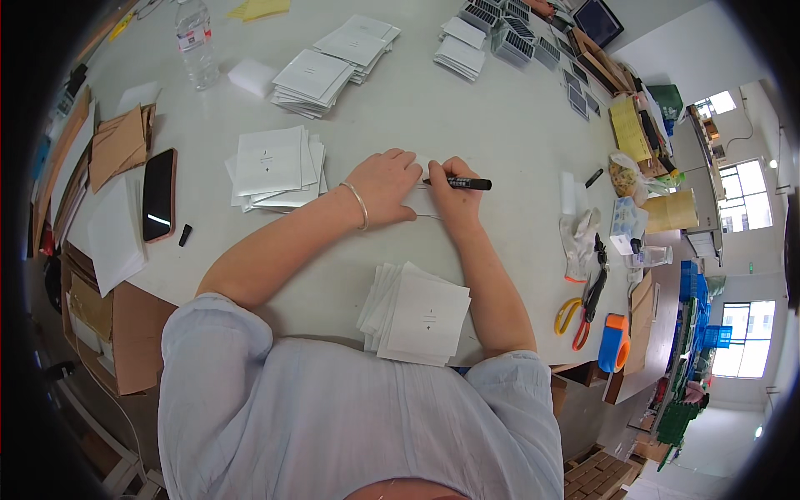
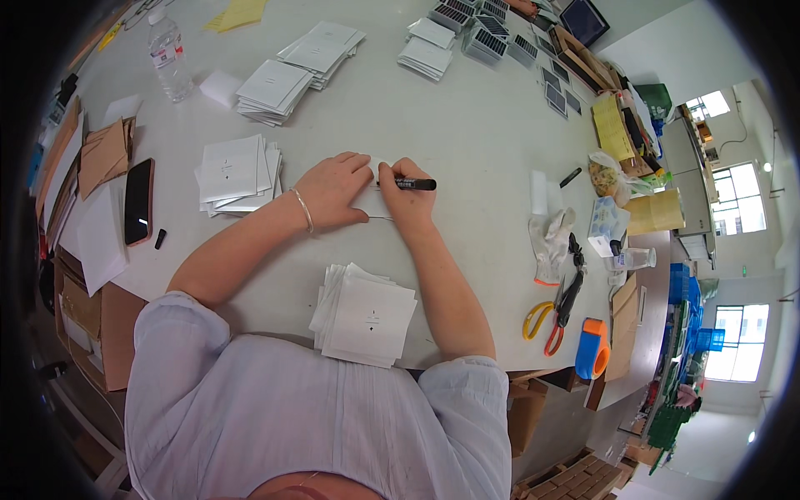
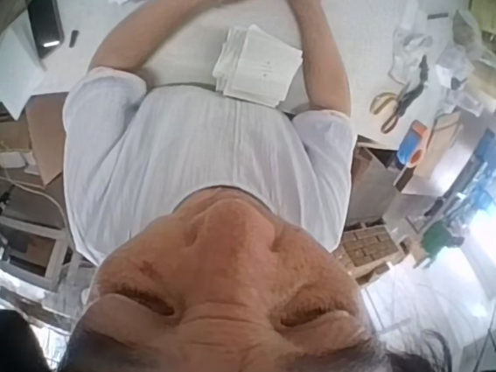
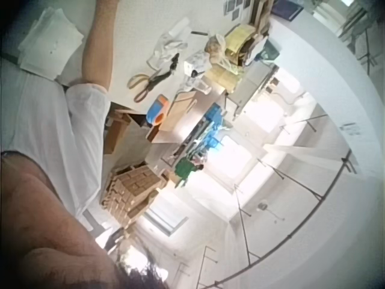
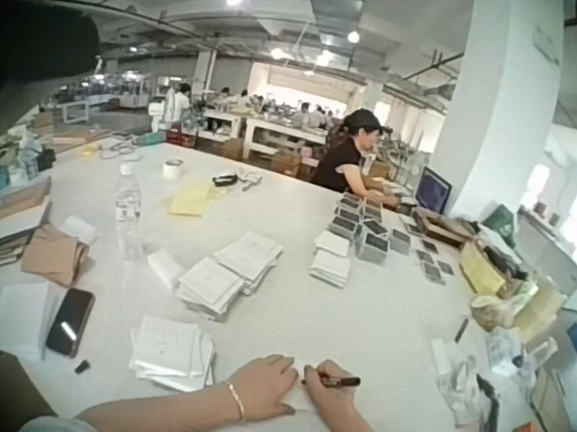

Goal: Marking small white cards with a black marker and organizing them into stacks on a large table.

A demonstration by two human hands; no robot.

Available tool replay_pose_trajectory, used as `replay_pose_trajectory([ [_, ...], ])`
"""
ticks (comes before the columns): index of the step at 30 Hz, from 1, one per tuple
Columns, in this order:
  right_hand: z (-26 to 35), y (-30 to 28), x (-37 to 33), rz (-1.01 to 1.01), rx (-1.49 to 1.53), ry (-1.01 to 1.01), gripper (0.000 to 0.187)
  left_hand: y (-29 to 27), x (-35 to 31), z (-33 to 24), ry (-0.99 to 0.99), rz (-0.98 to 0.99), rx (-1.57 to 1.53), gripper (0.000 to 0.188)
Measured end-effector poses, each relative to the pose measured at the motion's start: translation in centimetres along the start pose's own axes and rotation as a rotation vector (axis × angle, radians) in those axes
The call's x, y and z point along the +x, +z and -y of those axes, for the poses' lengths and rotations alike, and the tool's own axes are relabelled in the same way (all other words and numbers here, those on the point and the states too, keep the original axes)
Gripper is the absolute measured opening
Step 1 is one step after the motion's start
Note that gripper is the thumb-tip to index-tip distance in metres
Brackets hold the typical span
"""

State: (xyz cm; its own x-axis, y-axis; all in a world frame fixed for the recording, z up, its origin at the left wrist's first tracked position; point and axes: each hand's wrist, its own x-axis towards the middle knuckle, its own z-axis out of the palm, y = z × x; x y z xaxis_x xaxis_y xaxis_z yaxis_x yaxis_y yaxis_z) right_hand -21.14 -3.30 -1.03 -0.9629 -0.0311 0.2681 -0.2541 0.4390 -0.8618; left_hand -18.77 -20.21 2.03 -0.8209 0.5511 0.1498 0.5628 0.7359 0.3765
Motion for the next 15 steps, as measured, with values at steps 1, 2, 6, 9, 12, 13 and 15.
replay_pose_trajectory([
  [1,0.05,-0.19,-0.09,0.0,0.0,0.001,0.025,-0.18,0.03,-0.12,-0.015,0.026,-0.007,0.055],
  [2,0.26,-0.48,-0.27,0.007,0.085,-0.001,0.025,-0.3,0.02,-0.18,-0.031,0.052,-0.014,0.055],
  [6,0.57,-0.72,-0.78,0.039,0.193,0.007,0.025,0.15,-0.09,0.01,-0.004,-0.03,0.041,0.048],
  [9,0.18,-0.55,-0.83,0.06,0.157,-0.011,0.025,-0.22,-0.08,-0.41,-0.027,-0.04,0.059,0.047],
  [12,0.42,-0.52,-0.91,0.069,0.076,-0.018,0.024,-0.71,-0.03,-0.77,-0.08,0.042,0.024,0.051],
  [13,0.35,-0.52,-0.9,0.069,0.075,-0.017,0.024,-0.69,-0.01,-0.78,-0.082,0.045,0.026,0.051],
  [15,0.28,-0.4,-0.81,0.041,0.095,-0.04,0.023,-0.7,-0.1,-0.73,-0.087,0.047,0.03,0.051],
])
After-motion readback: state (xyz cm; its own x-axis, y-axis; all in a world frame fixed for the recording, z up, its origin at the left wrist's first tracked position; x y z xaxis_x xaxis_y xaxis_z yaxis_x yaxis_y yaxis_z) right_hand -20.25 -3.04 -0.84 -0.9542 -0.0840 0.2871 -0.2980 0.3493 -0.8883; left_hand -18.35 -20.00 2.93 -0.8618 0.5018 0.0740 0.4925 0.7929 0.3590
